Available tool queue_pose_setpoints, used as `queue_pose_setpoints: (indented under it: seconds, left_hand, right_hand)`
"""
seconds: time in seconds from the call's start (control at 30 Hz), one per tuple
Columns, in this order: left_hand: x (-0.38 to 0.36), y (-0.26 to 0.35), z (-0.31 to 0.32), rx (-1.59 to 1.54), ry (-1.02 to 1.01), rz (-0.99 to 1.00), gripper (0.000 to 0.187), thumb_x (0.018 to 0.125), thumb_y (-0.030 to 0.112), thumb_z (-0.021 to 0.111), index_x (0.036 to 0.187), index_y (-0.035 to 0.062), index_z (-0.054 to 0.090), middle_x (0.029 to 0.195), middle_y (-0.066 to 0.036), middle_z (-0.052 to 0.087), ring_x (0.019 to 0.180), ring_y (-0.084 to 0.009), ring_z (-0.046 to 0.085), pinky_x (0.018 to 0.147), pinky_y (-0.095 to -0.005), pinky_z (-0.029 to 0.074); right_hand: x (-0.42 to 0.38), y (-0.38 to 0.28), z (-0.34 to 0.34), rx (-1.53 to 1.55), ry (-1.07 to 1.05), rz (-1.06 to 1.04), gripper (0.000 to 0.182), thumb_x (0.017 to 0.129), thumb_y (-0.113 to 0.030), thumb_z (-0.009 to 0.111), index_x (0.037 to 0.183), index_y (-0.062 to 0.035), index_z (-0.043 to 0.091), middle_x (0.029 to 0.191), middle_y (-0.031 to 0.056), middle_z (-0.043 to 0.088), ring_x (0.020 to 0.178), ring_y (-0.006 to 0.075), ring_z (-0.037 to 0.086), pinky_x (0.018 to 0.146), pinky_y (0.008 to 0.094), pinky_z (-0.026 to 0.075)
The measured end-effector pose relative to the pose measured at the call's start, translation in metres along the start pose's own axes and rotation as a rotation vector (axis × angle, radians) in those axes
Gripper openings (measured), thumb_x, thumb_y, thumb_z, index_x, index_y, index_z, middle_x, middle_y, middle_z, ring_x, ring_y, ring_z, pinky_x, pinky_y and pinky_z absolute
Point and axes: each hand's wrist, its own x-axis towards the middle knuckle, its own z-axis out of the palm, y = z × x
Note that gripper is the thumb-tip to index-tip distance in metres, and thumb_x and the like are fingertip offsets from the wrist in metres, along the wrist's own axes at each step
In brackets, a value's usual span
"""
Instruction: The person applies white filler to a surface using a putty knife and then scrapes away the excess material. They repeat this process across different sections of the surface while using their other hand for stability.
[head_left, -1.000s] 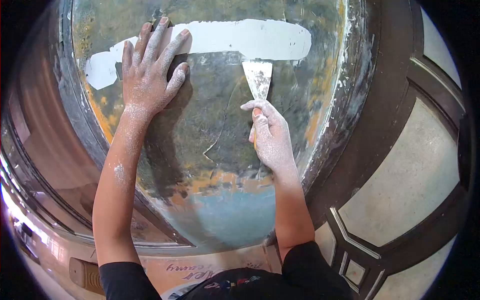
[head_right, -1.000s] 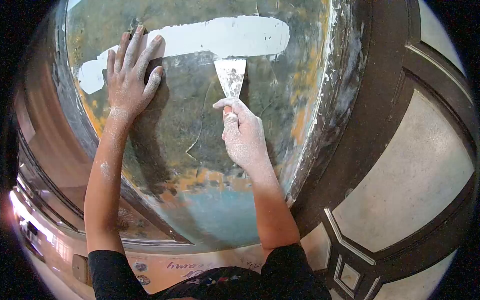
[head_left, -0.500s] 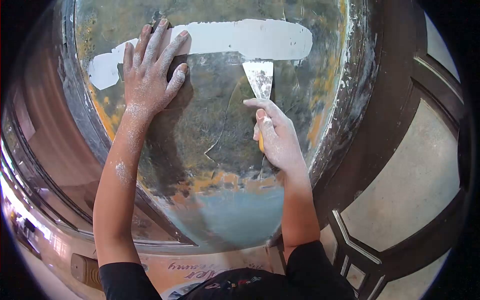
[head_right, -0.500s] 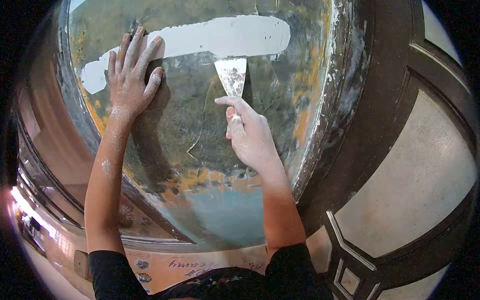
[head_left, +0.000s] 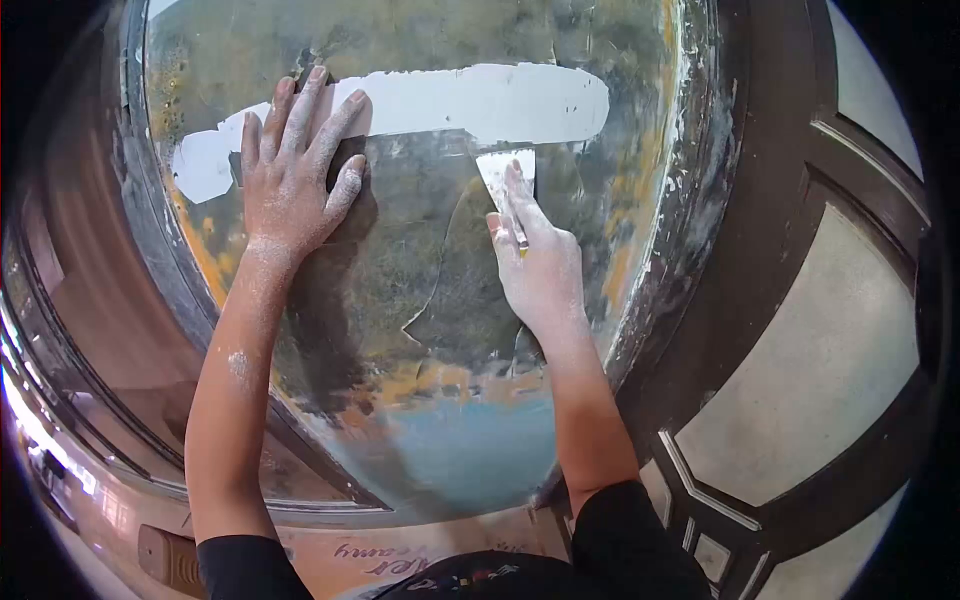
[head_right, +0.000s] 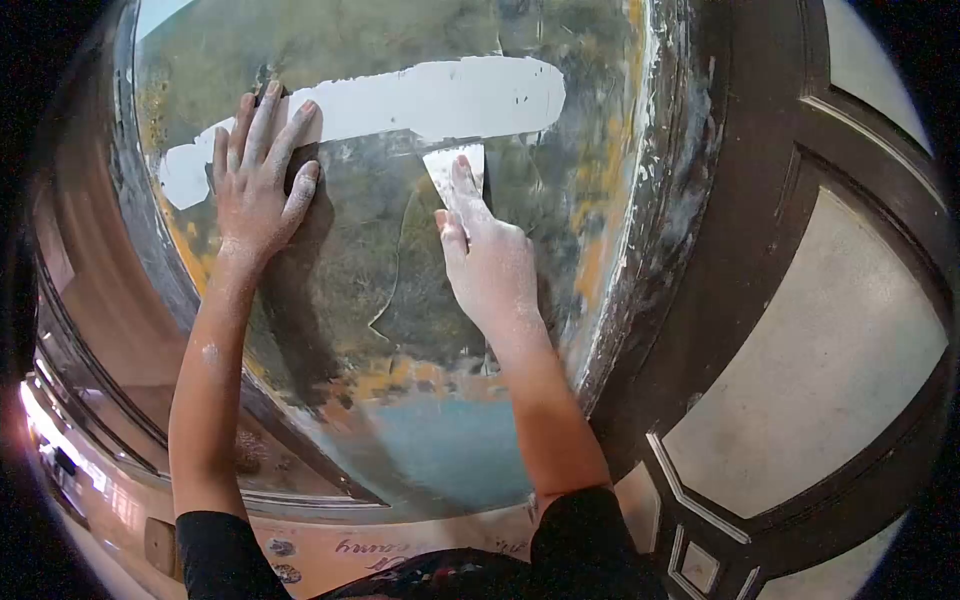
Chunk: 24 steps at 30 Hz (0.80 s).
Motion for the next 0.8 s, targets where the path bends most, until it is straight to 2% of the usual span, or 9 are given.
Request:
queue_pose_setpoints:
  seconds: [0.1, 0.13, 0.2, 0.37, 0.47, 0.53, 0.67, 0.77, 0.8]
  left_hand:
    - [0.0, 0.0, -0.001, -0.011, 0.01, 0.006, 0.061, 0.092, 0.045, 0.058, 0.151, 0.0403, 0.044, 0.165, -0.001, 0.03, 0.153, -0.0302, 0.025, 0.123, -0.06, 0.017]
    - [0.0, 0.001, -0.003, 0.015, 0.015, 0.014, 0.058, 0.093, 0.041, 0.058, 0.15, 0.0337, 0.049, 0.165, -0.003, 0.031, 0.153, -0.0315, 0.025, 0.123, -0.0584, 0.018]
    - [-0.001, 0.001, -0.001, 0.009, 0.017, 0.011, 0.057, 0.094, 0.042, 0.058, 0.15, 0.0341, 0.049, 0.165, -0.002, 0.031, 0.153, -0.0313, 0.025, 0.123, -0.058, 0.018]
    - [-0.002, 0.0, 0.001, 0.017, 0.018, 0.012, 0.056, 0.095, 0.044, 0.055, 0.15, 0.0351, 0.048, 0.165, -0.001, 0.031, 0.153, -0.031, 0.025, 0.124, -0.0575, 0.016]
    - [-0.001, -0.002, 0.0, 0.012, 0.031, 0.02, 0.056, 0.095, 0.044, 0.055, 0.15, 0.0347, 0.049, 0.165, -0.002, 0.032, 0.152, -0.031, 0.025, 0.124, -0.0572, 0.016]
    - [-0.001, 0.0, 0.0, 0.016, 0.024, 0.013, 0.056, 0.095, 0.043, 0.056, 0.149, 0.0349, 0.049, 0.165, -0.001, 0.032, 0.152, -0.0307, 0.026, 0.125, -0.057, 0.016]
    - [-0.001, -0.001, 0.001, 0.019, 0.023, 0.012, 0.056, 0.095, 0.043, 0.055, 0.149, 0.0352, 0.049, 0.164, -0.001, 0.032, 0.153, -0.0297, 0.025, 0.125, -0.0569, 0.016]
    - [-0.001, -0.001, 0.002, 0.039, 0.008, 0.004, 0.056, 0.095, 0.044, 0.056, 0.149, 0.0352, 0.049, 0.165, 0.0, 0.032, 0.153, -0.0296, 0.025, 0.124, -0.0572, 0.017]
    - [-0.002, -0.002, 0.003, 0.032, 0.019, 0.01, 0.056, 0.094, 0.044, 0.056, 0.149, 0.0351, 0.049, 0.165, 0.0, 0.031, 0.153, -0.0293, 0.025, 0.124, -0.0575, 0.017]
  right_hand:
    - [-0.001, -0.012, -0.004, -0.023, -0.024, 0.067, 0.06, 0.096, -0.007, 0.057, 0.153, -0.016, 0.043, 0.106, 0.0257, 0.07, 0.095, 0.0393, 0.071, 0.082, 0.0401, 0.054]
    - [-0.003, -0.007, 0.002, -0.03, 0.018, 0.023, 0.059, 0.096, -0.009, 0.058, 0.153, -0.0159, 0.043, 0.105, 0.0256, 0.07, 0.094, 0.0384, 0.071, 0.08, 0.0396, 0.054]
    - [-0.002, -0.004, 0.004, -0.045, 0.067, -0.021, 0.058, 0.097, -0.01, 0.058, 0.153, -0.0158, 0.043, 0.105, 0.0254, 0.07, 0.093, 0.0376, 0.072, 0.079, 0.0391, 0.054]
    - [0.003, -0.02, -0.005, -0.033, -0.041, 0.122, 0.056, 0.1, -0.017, 0.058, 0.153, -0.0164, 0.042, 0.105, 0.0267, 0.069, 0.092, 0.0401, 0.071, 0.079, 0.0404, 0.054]
    - [0.005, -0.013, 0.001, -0.066, 0.022, 0.044, 0.053, 0.101, -0.018, 0.057, 0.153, -0.0176, 0.043, 0.103, 0.0275, 0.069, 0.089, 0.0417, 0.07, 0.079, 0.0422, 0.054]
    - [0.005, -0.023, -0.005, -0.044, -0.017, 0.132, 0.052, 0.101, -0.019, 0.058, 0.152, -0.0166, 0.045, 0.103, 0.0293, 0.068, 0.091, 0.0443, 0.069, 0.08, 0.0428, 0.053]
    - [0.002, -0.021, -0.001, -0.032, -0.003, 0.138, 0.051, 0.101, -0.019, 0.058, 0.15, -0.0154, 0.047, 0.104, 0.0299, 0.068, 0.093, 0.0455, 0.067, 0.081, 0.0427, 0.053]
    - [0.004, -0.013, 0.007, -0.018, 0.059, 0.036, 0.051, 0.101, -0.019, 0.057, 0.151, -0.0144, 0.046, 0.104, 0.0298, 0.068, 0.094, 0.0463, 0.067, 0.08, 0.043, 0.053]
    - [0.003, -0.023, 0.003, 0.005, 0.021, 0.099, 0.053, 0.101, -0.018, 0.057, 0.152, -0.0143, 0.043, 0.104, 0.03, 0.068, 0.093, 0.046, 0.067, 0.08, 0.0426, 0.053]
